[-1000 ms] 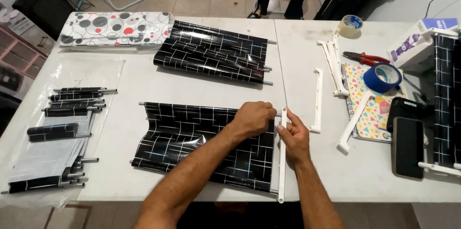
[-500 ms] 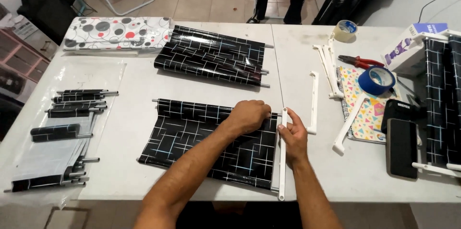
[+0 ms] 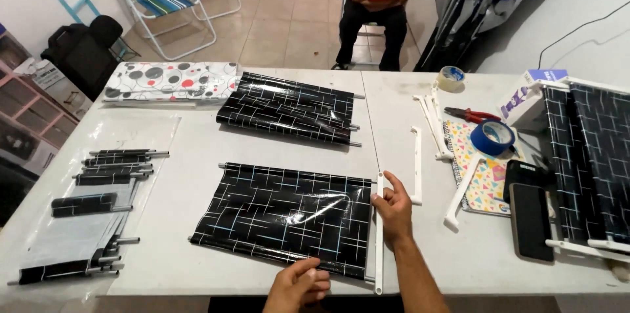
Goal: Assembling modular shelf units by sliding plastic rods through the sleeves of patterned shelf liners.
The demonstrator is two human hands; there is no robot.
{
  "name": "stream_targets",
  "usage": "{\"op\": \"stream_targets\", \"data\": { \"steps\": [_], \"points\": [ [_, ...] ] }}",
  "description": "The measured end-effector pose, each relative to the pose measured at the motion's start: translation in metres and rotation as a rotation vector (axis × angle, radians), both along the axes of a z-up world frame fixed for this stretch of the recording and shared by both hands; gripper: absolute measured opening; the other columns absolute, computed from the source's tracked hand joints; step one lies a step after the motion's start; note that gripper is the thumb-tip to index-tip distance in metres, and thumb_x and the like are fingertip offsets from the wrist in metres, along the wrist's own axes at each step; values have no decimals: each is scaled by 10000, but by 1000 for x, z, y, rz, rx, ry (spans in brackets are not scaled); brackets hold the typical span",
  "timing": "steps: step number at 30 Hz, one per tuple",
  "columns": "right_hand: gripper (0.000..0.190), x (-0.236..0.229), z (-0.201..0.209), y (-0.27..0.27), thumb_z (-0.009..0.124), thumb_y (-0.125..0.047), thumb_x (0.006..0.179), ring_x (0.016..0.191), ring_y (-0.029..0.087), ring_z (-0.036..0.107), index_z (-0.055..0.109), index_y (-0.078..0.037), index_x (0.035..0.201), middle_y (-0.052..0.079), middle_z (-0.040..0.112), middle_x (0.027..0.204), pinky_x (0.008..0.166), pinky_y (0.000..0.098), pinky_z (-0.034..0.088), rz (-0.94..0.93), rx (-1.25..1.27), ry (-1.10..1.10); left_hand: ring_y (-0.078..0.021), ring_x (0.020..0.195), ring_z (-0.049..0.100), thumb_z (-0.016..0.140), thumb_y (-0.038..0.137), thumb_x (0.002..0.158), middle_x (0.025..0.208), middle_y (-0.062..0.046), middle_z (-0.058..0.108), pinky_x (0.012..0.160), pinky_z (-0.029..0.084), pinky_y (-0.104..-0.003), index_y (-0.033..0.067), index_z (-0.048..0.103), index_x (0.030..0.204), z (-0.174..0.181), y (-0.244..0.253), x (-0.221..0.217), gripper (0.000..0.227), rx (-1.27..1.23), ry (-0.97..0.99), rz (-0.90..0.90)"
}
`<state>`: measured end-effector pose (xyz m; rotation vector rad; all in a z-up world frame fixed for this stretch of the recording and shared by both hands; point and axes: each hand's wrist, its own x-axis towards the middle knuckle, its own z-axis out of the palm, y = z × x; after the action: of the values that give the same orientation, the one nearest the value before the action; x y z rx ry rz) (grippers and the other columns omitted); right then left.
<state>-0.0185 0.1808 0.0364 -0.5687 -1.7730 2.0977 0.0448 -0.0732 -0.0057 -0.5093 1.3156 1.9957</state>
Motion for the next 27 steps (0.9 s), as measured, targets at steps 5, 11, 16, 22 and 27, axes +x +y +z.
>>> {"op": "stream_targets", "data": {
  "steps": [5,11,16,22,27],
  "points": [
    [702,4,4,-2,617,-33,843,606,147,511,453,-49,1525,44,571,734,532,294,449,16,-43,42,-431,993,772,679,135,930,1142,-319,752,856,648,-485,-77,627,1112,-14,4,13,285,29,-22,202],
    [861,25,30,-10,607,-10,783,658,190,498,353,-99,1600,60,546,786,583,338,471,59,-43,-33,-517,1234,636,602,147,976,1402,-356,548,1050,534,-567,-7,356,1442,23,15,13,548,110,-143,473],
    [930,49,47,-20,641,-18,755,689,220,510,329,-120,1625,56,545,759,667,380,485,68,-44,-78,-316,1355,516,653,136,966,1643,-136,308,970,589,-504,182,181,1638,1,20,2,823,-90,-75,428],
    [1006,53,9,10,758,-125,716,731,259,579,327,-59,1623,180,696,905,641,373,482,87,172,-69,-140,745,596,662,72,867,821,-52,655,684,522,-297,101,627,1032,6,-20,-39,172,-183,607,237],
    [772,53,40,-8,671,-323,861,812,291,682,445,-170,1583,245,773,938,766,398,524,146,339,-457,-218,1108,691,513,181,994,1211,-84,684,985,600,-380,104,543,1296,115,-55,-76,314,-447,723,-213]
  ]
}}
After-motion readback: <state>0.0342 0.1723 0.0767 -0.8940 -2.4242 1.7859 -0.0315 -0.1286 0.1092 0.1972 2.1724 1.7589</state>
